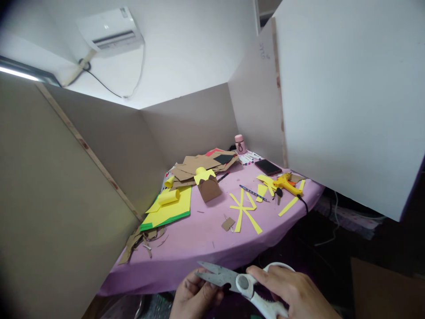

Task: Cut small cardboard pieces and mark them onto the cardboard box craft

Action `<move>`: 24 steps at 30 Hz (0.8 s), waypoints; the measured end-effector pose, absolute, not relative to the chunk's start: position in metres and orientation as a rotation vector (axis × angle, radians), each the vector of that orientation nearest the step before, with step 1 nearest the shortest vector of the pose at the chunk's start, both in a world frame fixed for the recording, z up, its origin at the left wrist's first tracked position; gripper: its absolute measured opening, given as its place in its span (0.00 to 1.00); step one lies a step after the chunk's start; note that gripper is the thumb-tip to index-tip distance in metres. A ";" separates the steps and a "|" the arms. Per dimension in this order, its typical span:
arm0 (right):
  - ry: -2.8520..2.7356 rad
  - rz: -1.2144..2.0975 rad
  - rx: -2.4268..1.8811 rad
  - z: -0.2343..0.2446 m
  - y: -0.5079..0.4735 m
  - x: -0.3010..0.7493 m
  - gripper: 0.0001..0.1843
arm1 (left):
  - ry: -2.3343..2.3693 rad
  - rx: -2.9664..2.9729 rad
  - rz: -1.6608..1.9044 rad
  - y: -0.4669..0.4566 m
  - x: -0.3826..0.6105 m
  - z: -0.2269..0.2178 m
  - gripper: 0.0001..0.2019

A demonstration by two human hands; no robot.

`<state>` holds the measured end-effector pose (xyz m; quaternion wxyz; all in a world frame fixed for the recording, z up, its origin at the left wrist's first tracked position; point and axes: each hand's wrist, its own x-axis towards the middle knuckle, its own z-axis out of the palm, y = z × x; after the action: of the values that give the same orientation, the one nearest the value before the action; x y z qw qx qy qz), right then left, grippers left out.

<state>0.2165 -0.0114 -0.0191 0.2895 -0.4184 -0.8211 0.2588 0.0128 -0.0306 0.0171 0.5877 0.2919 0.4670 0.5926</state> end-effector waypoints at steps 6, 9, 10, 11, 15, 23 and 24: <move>-1.945 1.027 -1.005 -0.018 -0.011 0.216 0.24 | 1.122 0.635 1.368 -0.031 0.013 0.023 0.18; -1.760 1.239 -0.985 -0.025 -0.008 0.215 0.23 | 1.148 0.604 1.379 -0.030 0.013 0.025 0.18; -1.679 1.302 -0.980 -0.028 -0.006 0.213 0.24 | 1.152 0.597 1.379 -0.030 0.013 0.025 0.18; -1.599 1.356 -0.977 -0.030 -0.004 0.211 0.26 | 1.155 0.592 1.378 -0.030 0.013 0.025 0.18; -1.411 1.465 -0.899 -0.026 0.002 0.195 0.25 | 1.144 0.568 1.380 -0.030 0.014 0.026 0.18; -1.361 1.581 -0.696 0.016 -0.001 0.163 0.24 | 1.096 0.629 1.316 -0.033 0.021 0.024 0.16; -1.349 1.585 -0.706 0.018 -0.002 0.162 0.25 | 1.094 0.627 1.298 -0.033 0.020 0.024 0.16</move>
<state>0.1620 -0.0017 0.0185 0.4543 -0.2863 -0.5468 0.6424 0.0204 -0.0333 0.0238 0.6179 0.2725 0.4754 0.5638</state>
